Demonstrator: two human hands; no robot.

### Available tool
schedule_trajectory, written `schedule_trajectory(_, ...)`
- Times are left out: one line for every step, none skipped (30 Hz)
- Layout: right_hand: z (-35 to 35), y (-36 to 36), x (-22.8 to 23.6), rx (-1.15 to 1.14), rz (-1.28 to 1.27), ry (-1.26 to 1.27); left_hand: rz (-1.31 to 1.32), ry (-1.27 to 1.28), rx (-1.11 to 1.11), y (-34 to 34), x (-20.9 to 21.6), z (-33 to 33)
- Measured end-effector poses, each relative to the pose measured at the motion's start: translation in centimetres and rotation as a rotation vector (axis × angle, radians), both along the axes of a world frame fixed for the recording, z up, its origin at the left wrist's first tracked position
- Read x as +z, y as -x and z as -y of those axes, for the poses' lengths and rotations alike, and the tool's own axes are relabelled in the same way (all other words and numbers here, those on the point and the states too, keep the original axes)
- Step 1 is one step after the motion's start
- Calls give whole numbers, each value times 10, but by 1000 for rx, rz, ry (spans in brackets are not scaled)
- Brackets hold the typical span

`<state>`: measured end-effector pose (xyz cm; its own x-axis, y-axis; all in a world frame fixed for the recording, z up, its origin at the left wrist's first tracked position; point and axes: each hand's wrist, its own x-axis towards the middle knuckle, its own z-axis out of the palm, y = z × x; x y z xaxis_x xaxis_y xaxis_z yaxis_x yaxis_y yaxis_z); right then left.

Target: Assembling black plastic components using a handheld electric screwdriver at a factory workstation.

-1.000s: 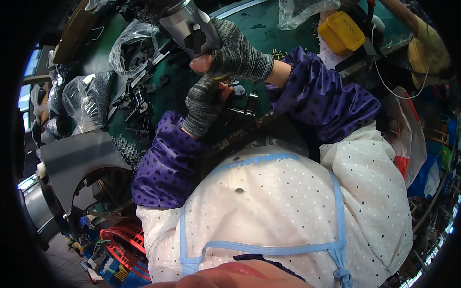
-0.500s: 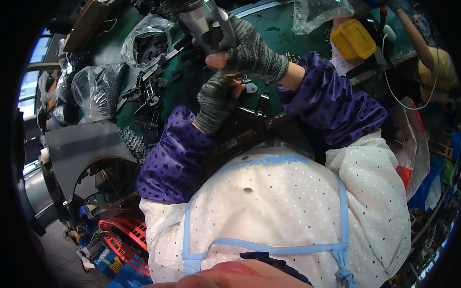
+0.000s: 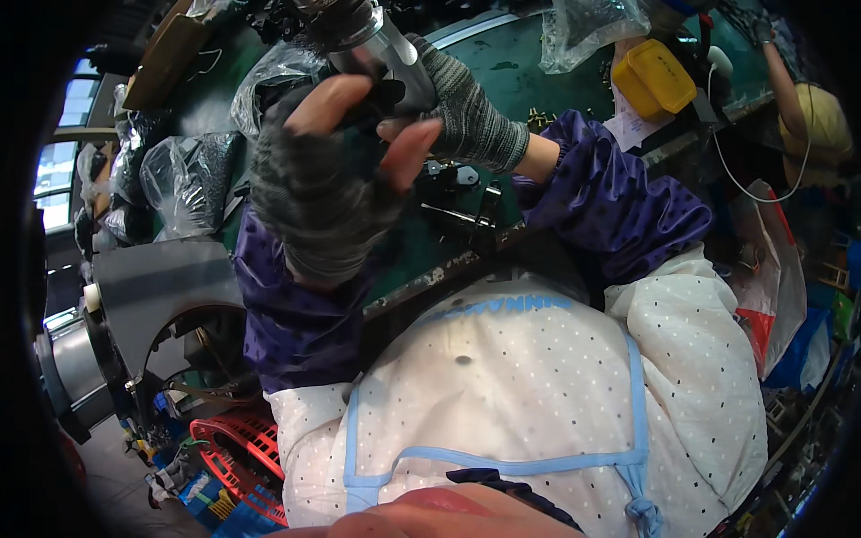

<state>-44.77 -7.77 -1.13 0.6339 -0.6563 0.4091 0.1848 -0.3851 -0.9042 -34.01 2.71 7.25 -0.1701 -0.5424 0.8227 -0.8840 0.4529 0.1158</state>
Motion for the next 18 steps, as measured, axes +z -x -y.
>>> schedule_trajectory(7,11,-8,-64,28,67,3,99,47,16,-11,23)
schedule_trajectory(-4,-8,4,11,122,134,-41,49,141,13,8,3)
schedule_trajectory(6,-15,-5,-292,7,865,-44,72,159,15,7,5)
schedule_trajectory(6,-13,-13,-287,2,865,-46,94,178,16,6,6)
schedule_trajectory(-1,-16,-2,-206,-30,500,-253,14,30,12,5,6)
schedule_trajectory(-5,-18,3,-122,-60,134,-459,-66,-115,7,5,5)
schedule_trajectory(-2,-13,2,35,168,117,-411,-26,9,8,6,7)
schedule_trajectory(-2,-8,2,20,167,117,-411,-30,-4,9,-5,9)
schedule_trajectory(-4,-2,5,-23,149,132,-615,-37,-97,10,-27,10)
schedule_trajectory(-6,-2,8,-47,136,142,-815,-40,-169,8,-49,7)
schedule_trajectory(-6,3,-4,-144,21,77,-760,-62,-179,4,-70,0)
schedule_trajectory(-8,1,4,-139,22,73,-709,-88,-191,0,-90,-6)
schedule_trajectory(-10,2,16,-91,-11,25,-713,-94,-193,-2,-104,-7)
schedule_trajectory(-12,3,24,-39,-43,-21,-493,-265,-116,-2,-114,-8)
schedule_trajectory(-12,0,19,-83,21,64,-269,-430,-40,-2,-122,-9)
schedule_trajectory(-14,-1,19,-83,19,63,-272,-432,-40,-2,-129,-10)
schedule_trajectory(-14,-1,18,-91,36,65,-424,-513,-109,-1,-134,-8)
schedule_trajectory(-14,-2,18,-99,53,68,-576,-594,-178,-1,-137,-7)
